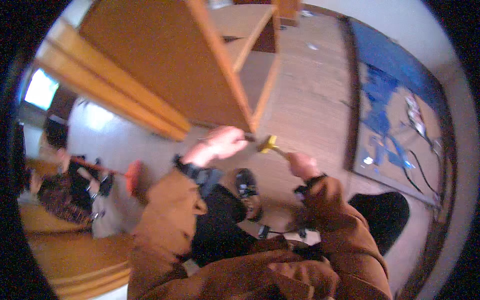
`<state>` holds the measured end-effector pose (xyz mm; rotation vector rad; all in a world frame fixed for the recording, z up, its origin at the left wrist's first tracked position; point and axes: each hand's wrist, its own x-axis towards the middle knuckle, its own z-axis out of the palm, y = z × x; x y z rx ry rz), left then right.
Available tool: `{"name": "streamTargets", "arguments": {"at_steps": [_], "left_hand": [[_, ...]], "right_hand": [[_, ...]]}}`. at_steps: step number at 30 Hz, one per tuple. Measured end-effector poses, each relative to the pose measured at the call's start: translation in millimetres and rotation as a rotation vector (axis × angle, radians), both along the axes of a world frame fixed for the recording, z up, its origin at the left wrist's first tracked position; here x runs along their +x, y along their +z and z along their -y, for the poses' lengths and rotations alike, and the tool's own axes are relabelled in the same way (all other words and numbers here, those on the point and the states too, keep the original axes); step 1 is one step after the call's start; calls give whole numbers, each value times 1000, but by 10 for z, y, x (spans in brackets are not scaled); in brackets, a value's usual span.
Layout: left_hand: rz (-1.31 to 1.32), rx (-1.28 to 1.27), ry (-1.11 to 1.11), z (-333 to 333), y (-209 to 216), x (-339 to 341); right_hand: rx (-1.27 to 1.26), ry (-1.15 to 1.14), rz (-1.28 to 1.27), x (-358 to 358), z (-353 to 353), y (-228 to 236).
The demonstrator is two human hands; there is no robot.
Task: The person uses a yellow-handled hammer to tap the bottom edge of a wooden cabinet, then moves to tap the top edge of the same cabinet.
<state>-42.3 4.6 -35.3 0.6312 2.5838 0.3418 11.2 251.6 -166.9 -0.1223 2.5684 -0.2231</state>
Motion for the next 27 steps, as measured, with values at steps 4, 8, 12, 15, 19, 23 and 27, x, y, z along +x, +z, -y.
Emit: {"name": "streamTargets", "arguments": {"at_steps": [4, 8, 12, 15, 19, 23, 27], "left_hand": [[-68, 74, 8, 36, -64, 24], [-55, 11, 47, -36, -66, 28], [-21, 57, 78, -73, -33, 44], [-68, 75, 91, -71, -29, 72], [-22, 36, 51, 21, -11, 38], [-40, 140, 120, 324, 71, 3], [-41, 150, 237, 374, 219, -11]], "right_hand": [[143, 144, 6, 61, -215, 177], [131, 53, 13, 132, -233, 207], [130, 82, -6, -9, -30, 86], [103, 102, -32, -100, -3, 56], [98, 140, -46, -29, -221, 160], [93, 43, -35, 50, -448, 165], [69, -22, -1, -186, -322, 18]]}}
